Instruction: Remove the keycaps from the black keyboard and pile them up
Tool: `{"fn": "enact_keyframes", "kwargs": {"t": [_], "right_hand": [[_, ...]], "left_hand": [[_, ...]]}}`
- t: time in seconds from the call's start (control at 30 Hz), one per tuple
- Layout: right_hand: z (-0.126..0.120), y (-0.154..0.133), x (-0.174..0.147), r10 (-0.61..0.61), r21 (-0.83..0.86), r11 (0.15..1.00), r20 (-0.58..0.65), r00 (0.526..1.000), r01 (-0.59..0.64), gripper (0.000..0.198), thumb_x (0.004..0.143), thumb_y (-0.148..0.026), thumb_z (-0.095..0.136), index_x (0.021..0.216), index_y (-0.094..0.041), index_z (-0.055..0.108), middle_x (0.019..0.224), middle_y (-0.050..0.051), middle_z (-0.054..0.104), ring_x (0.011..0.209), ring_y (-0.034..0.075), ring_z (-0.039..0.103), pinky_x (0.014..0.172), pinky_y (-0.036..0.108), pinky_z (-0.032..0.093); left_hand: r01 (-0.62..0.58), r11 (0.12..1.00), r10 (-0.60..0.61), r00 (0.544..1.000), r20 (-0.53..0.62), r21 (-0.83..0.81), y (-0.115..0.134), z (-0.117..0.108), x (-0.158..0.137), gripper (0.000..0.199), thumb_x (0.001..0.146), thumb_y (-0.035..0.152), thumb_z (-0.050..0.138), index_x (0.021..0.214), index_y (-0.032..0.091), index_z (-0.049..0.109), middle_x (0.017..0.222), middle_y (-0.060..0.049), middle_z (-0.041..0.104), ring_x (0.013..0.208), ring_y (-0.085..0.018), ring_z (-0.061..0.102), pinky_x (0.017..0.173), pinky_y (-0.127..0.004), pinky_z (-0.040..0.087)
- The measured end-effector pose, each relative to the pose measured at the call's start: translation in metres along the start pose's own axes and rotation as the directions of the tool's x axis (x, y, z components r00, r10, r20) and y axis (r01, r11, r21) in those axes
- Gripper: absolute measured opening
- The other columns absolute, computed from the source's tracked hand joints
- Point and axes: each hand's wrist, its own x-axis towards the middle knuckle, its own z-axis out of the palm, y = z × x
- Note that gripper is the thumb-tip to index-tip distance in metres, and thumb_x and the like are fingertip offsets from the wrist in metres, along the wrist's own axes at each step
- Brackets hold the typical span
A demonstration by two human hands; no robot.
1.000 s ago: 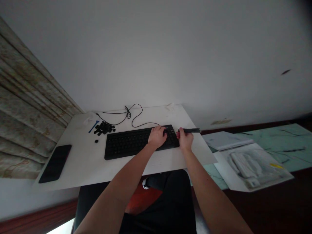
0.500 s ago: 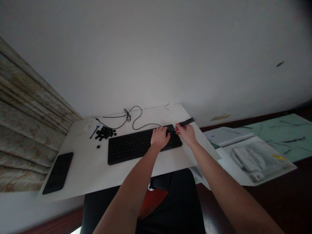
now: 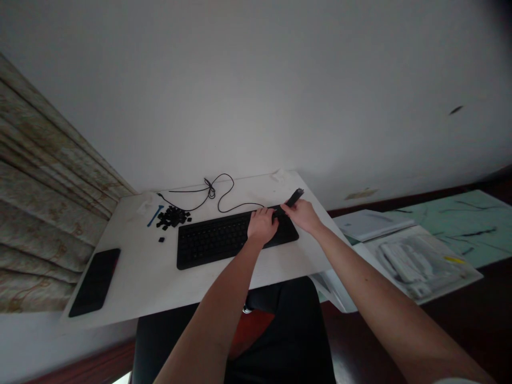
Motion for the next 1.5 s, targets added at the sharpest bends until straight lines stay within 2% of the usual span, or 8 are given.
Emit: {"fn": "enact_keyframes", "kwargs": {"t": [0.3, 0.47, 0.53, 0.77, 1.0, 1.17, 1.27, 1.5], "right_hand": [[0.002, 0.006, 0.009, 0.075, 0.199, 0.975, 0.112, 0.991, -0.097, 0.022, 0.091, -0.032, 0.068, 0.077, -0.015, 0.07, 0.071, 0.009, 0.076, 0.068, 0.023, 0.075, 0.065, 0.027, 0.057], [0.001, 0.02, 0.01, 0.08, 0.514, 0.841, 0.19, 0.978, -0.169, 0.019, 0.082, -0.032, 0.079, 0.078, -0.016, 0.07, 0.067, 0.005, 0.074, 0.062, 0.02, 0.073, 0.063, 0.03, 0.061], [0.0, 0.022, 0.009, 0.072, 0.558, 0.811, 0.199, 0.977, -0.173, 0.019, 0.08, -0.032, 0.08, 0.078, -0.016, 0.07, 0.067, 0.004, 0.073, 0.062, 0.019, 0.072, 0.064, 0.03, 0.061], [-0.003, 0.01, 0.017, -0.038, 0.308, 0.951, 0.19, 0.981, -0.022, 0.012, 0.084, -0.026, 0.073, 0.077, -0.017, 0.071, 0.063, 0.002, 0.071, 0.061, 0.018, 0.071, 0.06, 0.024, 0.057], [-0.005, 0.001, 0.037, 0.047, 0.39, 0.902, 0.338, 0.94, -0.186, 0.019, 0.075, -0.027, 0.083, 0.069, -0.015, 0.069, 0.06, 0.004, 0.071, 0.052, 0.017, 0.068, 0.052, 0.025, 0.057], [-0.005, -0.016, 0.044, 0.016, 0.099, 0.993, 0.369, 0.929, -0.056, 0.019, 0.079, -0.024, 0.077, 0.065, -0.016, 0.069, 0.055, 0.004, 0.068, 0.049, 0.017, 0.066, 0.052, 0.024, 0.053], [-0.007, -0.031, 0.044, -0.022, -0.099, 0.993, 0.37, 0.929, 0.063, 0.024, 0.083, -0.023, 0.072, 0.061, -0.017, 0.066, 0.052, 0.006, 0.066, 0.053, 0.019, 0.067, 0.056, 0.025, 0.051], [-0.026, -0.057, 0.048, -0.152, -0.149, 0.969, 0.274, 0.95, 0.198, 0.021, 0.085, -0.028, 0.071, 0.066, -0.018, 0.067, 0.065, 0.01, 0.072, 0.072, 0.022, 0.072, 0.064, 0.024, 0.052]], "left_hand": [[-0.013, 1.0, 0.013, 1.0, 0.013, 0.017, 0.0, -0.001, -0.001, 0.033, 0.101, 0.035, 0.048, 0.128, 0.022, 0.061, 0.124, -0.009, 0.066, 0.12, -0.027, 0.056, 0.103, -0.043, 0.043], [-0.01, 1.0, 0.01, 1.0, 0.024, 0.029, 0.001, -0.002, -0.001, 0.033, 0.102, 0.036, 0.047, 0.129, 0.023, 0.06, 0.124, -0.009, 0.066, 0.12, -0.027, 0.056, 0.103, -0.044, 0.043], [-0.012, 0.999, 0.011, 1.0, 0.027, 0.038, 0.001, -0.002, -0.001, 0.033, 0.101, 0.037, 0.047, 0.129, 0.023, 0.06, 0.125, -0.009, 0.065, 0.12, -0.027, 0.056, 0.103, -0.043, 0.043], [-0.02, 0.998, 0.019, 0.999, 0.026, 0.053, 0.001, -0.001, -0.001, 0.033, 0.102, 0.037, 0.047, 0.128, 0.023, 0.061, 0.124, -0.009, 0.065, 0.119, -0.027, 0.056, 0.102, -0.043, 0.043], [-0.006, 0.999, 0.005, 1.0, 0.03, 0.047, 0.002, -0.002, -0.001, 0.033, 0.101, 0.04, 0.048, 0.126, 0.023, 0.061, 0.125, -0.009, 0.065, 0.118, -0.027, 0.056, 0.102, -0.042, 0.043], [-0.009, 0.999, 0.007, 0.999, 0.041, 0.053, 0.001, -0.002, 0.0, 0.035, 0.101, 0.042, 0.048, 0.127, 0.023, 0.06, 0.125, -0.009, 0.065, 0.12, -0.028, 0.056, 0.103, -0.044, 0.043], [-0.009, 0.998, 0.007, 0.999, 0.041, 0.057, 0.001, -0.002, 0.0, 0.035, 0.101, 0.043, 0.047, 0.127, 0.023, 0.06, 0.125, -0.01, 0.065, 0.121, -0.028, 0.056, 0.103, -0.043, 0.042], [0.021, 0.999, -0.022, 0.999, 0.041, 0.024, 0.002, -0.002, 0.002, 0.039, 0.1, 0.047, 0.051, 0.131, 0.024, 0.059, 0.128, -0.009, 0.066, 0.121, -0.027, 0.057, 0.103, -0.043, 0.043]]}}
